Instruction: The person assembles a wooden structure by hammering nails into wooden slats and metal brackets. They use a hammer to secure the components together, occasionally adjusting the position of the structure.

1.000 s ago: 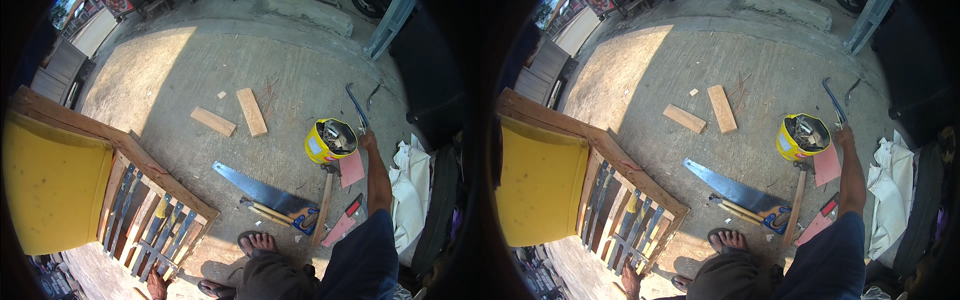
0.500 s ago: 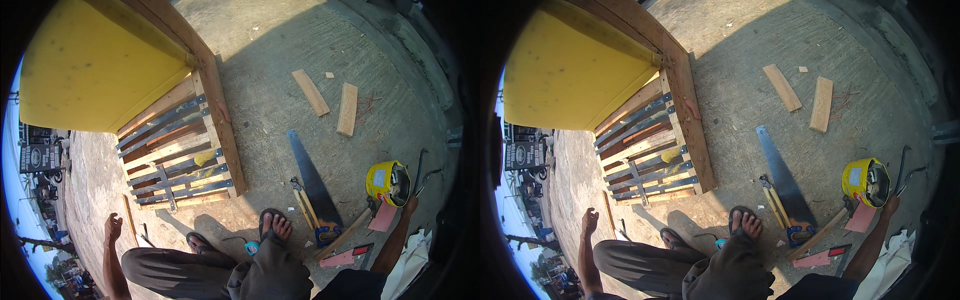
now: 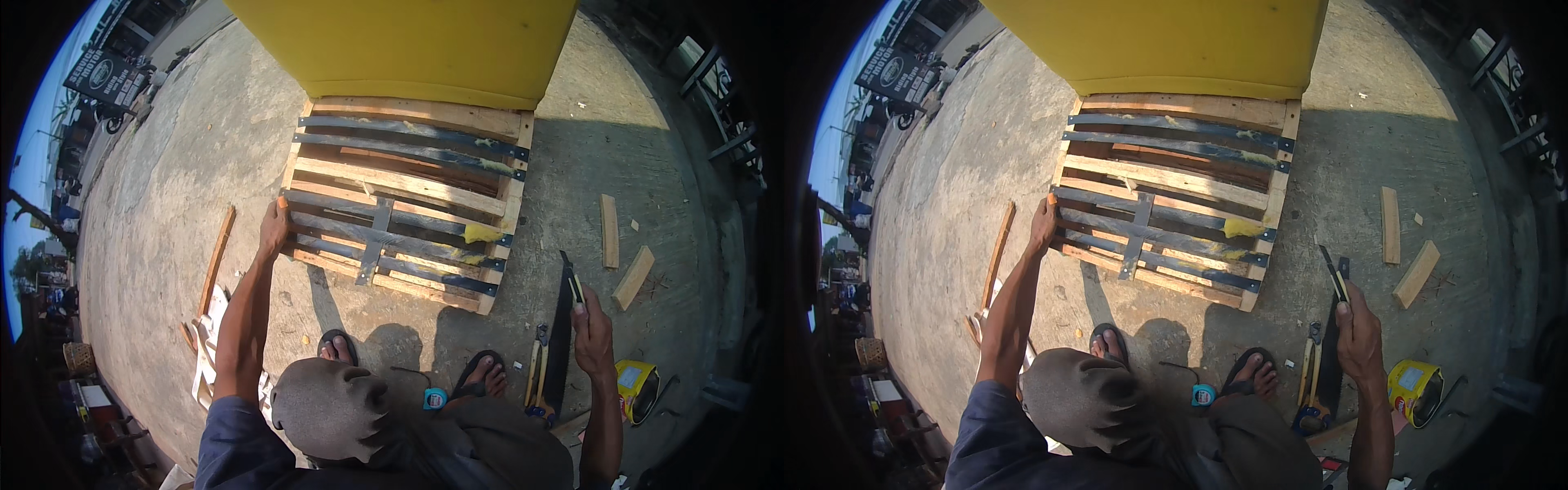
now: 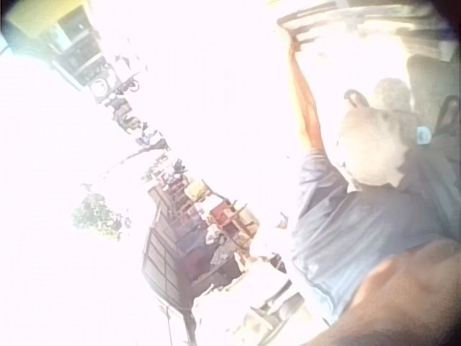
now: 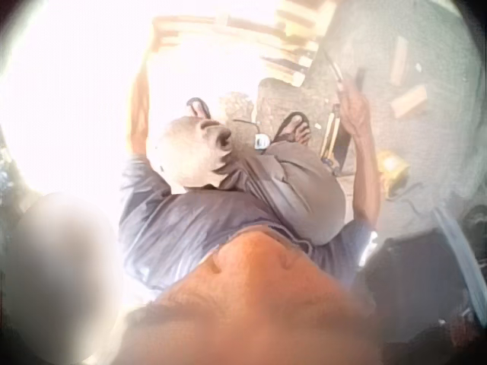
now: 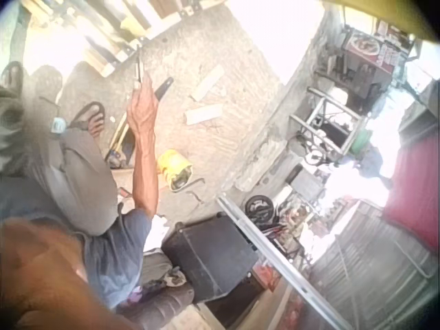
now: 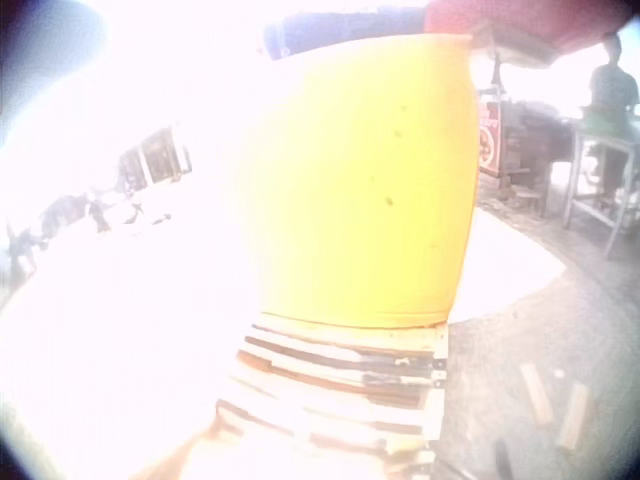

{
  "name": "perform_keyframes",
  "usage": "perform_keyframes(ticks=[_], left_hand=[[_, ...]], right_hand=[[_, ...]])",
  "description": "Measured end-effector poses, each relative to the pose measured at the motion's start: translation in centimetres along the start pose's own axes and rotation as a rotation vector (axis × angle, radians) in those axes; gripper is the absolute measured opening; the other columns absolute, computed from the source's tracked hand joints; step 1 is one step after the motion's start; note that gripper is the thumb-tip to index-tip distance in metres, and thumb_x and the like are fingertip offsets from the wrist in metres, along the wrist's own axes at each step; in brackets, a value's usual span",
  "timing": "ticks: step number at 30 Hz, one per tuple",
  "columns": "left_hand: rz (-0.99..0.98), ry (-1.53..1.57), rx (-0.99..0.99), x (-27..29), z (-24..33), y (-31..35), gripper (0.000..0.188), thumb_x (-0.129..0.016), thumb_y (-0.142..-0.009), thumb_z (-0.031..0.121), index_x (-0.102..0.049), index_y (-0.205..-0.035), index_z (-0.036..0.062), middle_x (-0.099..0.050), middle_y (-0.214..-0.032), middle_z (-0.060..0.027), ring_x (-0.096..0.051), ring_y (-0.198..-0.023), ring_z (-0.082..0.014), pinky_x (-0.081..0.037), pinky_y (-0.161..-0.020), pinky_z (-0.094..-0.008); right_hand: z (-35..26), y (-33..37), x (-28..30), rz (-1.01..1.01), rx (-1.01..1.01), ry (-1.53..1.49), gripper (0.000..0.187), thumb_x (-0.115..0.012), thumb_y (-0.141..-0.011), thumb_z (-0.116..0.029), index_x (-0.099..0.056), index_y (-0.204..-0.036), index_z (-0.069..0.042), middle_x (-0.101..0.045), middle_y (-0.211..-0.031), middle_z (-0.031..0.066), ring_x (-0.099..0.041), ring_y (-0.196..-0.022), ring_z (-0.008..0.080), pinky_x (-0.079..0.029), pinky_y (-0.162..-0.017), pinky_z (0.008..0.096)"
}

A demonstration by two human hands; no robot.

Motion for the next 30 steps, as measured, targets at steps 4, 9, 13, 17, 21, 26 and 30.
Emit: perform_keyframes(ticks=[4, 9, 13, 17, 21, 26, 30], left_hand=[[0.126, -0.295, 0.208, -1.6, 3.2, 1.6, 0.062, -0.036, -0.106, 0.06, -0.06, -0.113, 0.0035, -0.07, -0.108, -0.0267, -0.066, -0.106, -0.049, -0.047, -0.093, -0.0551], [0.165, -0.2, 0.171, -0.1, 4.9, 2.4, 0.058, -0.044, -0.104, 0.055, -0.064, -0.109, 0.0011, -0.071, -0.106, -0.027, -0.067, -0.105, -0.0477, -0.048, -0.091, -0.0555], [0.163, -0.149, 0.177, -0.1, 4.4, 2.3, 0.059, -0.047, -0.104, 0.054, -0.067, -0.108, -0.0009, -0.071, -0.105, -0.0262, -0.068, -0.102, -0.0461, -0.05, -0.088, -0.0548], [0.153, -0.106, 0.162, 0.1, 4.0, 2.3, 0.057, -0.048, -0.103, 0.053, -0.065, -0.108, -0.0013, -0.071, -0.105, -0.0283, -0.069, -0.103, -0.0476, -0.051, -0.088, -0.0542], [0.139, -0.1, 0.153, 0.4, 4.1, 2.2, 0.056, -0.048, -0.103, 0.052, -0.065, -0.109, -0.0009, -0.071, -0.106, -0.0276, -0.069, -0.103, -0.0468, -0.051, -0.088, -0.0547], [0.144, -0.092, 0.151, 0.1, 3.9, 2.1, 0.054, -0.049, -0.103, 0.05, -0.066, -0.108, -0.0014, -0.07, -0.106, -0.0268, -0.068, -0.102, -0.0459, -0.051, -0.09, -0.054], [0.153, -0.124, 0.151, 0.0, 4.0, 2.3, 0.053, -0.05, -0.102, 0.049, -0.066, -0.107, -0.0011, -0.07, -0.107, -0.0256, -0.067, -0.101, -0.0449, -0.051, -0.091, -0.0532]], right_hand=[[-10.7, -6.0, -12.0, -0.44, 0.404, 0.112, 0.032, -0.063, -0.104, -0.023, -0.061, -0.132, -0.007, -0.065, -0.068, 0.0166, -0.064, -0.056, 0.0337, -0.05, -0.054, 0.0413], [-17.2, -9.0, -21.0, -0.505, 0.832, 0.596, 0.032, -0.067, -0.099, -0.027, -0.067, -0.13, -0.019, -0.066, -0.067, 0.0133, -0.064, -0.052, 0.0293, -0.049, -0.044, 0.0414], [-19.8, -10.6, -23.1, -0.661, 0.833, 0.919, 0.057, -0.063, -0.098, -0.021, -0.053, -0.154, -0.028, -0.068, -0.068, 0.011, -0.065, -0.051, 0.025, -0.048, -0.044, 0.0406], [-21.3, -10.7, -23.9, -0.71, 0.9, 1.067, 0.056, -0.06, -0.098, -0.02, -0.055, -0.153, -0.026, -0.068, -0.071, 0.0124, -0.065, -0.052, 0.0251, -0.049, -0.045, 0.0405], [-22.1, -10.5, -24.3, -0.729, 0.895, 1.093, 0.055, -0.057, -0.099, -0.019, -0.055, -0.153, -0.024, -0.068, -0.073, 0.0137, -0.066, -0.053, 0.0248, -0.05, -0.046, 0.0405], [-22.4, -10.5, -24.4, -0.803, 0.831, 1.12, 0.054, -0.054, -0.1, -0.018, -0.054, -0.154, -0.024, -0.069, -0.08, 0.0166, -0.068, -0.055, 0.0257, -0.052, -0.047, 0.0406], [-22.2, -10.1, -24.8, -0.798, 0.806, 1.123, 0.053, -0.054, -0.101, -0.019, -0.054, -0.154, -0.022, -0.07, -0.083, 0.0179, -0.068, -0.056, 0.0273, -0.053, -0.048, 0.041]])
Point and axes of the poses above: each hand's wrist, its own y-axis away from the middle knuckle, its own x-axis out of the back of the hand, z = x × y, the point moved 1 cm from there along -y, towards the middle knuckle
